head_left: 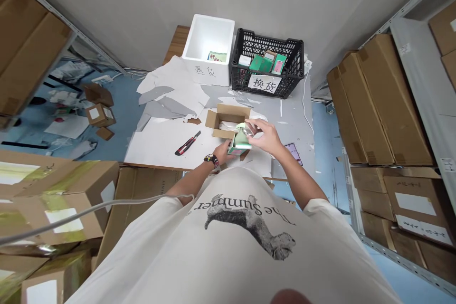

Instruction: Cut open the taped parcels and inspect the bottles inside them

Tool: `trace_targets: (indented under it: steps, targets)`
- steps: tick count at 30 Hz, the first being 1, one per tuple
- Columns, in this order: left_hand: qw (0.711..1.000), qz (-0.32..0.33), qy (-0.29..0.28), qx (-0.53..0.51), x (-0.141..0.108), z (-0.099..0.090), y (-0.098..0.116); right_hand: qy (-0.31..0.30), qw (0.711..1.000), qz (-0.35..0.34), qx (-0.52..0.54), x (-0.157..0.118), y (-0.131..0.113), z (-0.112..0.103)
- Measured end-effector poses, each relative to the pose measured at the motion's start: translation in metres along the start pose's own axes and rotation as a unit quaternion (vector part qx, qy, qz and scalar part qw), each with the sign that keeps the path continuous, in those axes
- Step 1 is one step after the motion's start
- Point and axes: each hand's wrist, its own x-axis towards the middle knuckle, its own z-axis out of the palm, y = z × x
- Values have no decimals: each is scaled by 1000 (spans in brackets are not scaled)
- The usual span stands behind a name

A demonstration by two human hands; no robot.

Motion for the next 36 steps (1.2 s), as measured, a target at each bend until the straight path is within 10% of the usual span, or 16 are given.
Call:
trace_targets:
  steps: [6, 13, 18, 20, 24, 27, 33, 36]
  targets:
    - [998, -20, -20, 54, 10, -8, 8, 127, 990, -59, 10, 2, -17, 1]
    - [991, -88, -39, 96, -14, -28, 12, 256, 957, 34, 130, 16, -28, -25]
    - [987, -97, 127, -33, -45, -73, 35, 237, 938, 103, 231, 23, -17, -28]
    - [962, -63, 145, -224, -51, -89, 62, 211, 927, 113, 291, 31, -16, -19]
    - [827, -22, -110, -551, -55, -106, 129, 158, 895, 159, 385, 47, -24, 7]
    - [751, -32, -176, -635, -57, -106, 165, 161, 877, 193, 409, 51, -32, 22]
    - [774, 3, -45, -632, -59, -101, 187, 130, 893, 181, 391, 41, -44, 16]
    - [759, 0, -101, -644, -59, -105, 196, 134, 894, 172, 392, 40, -48, 8]
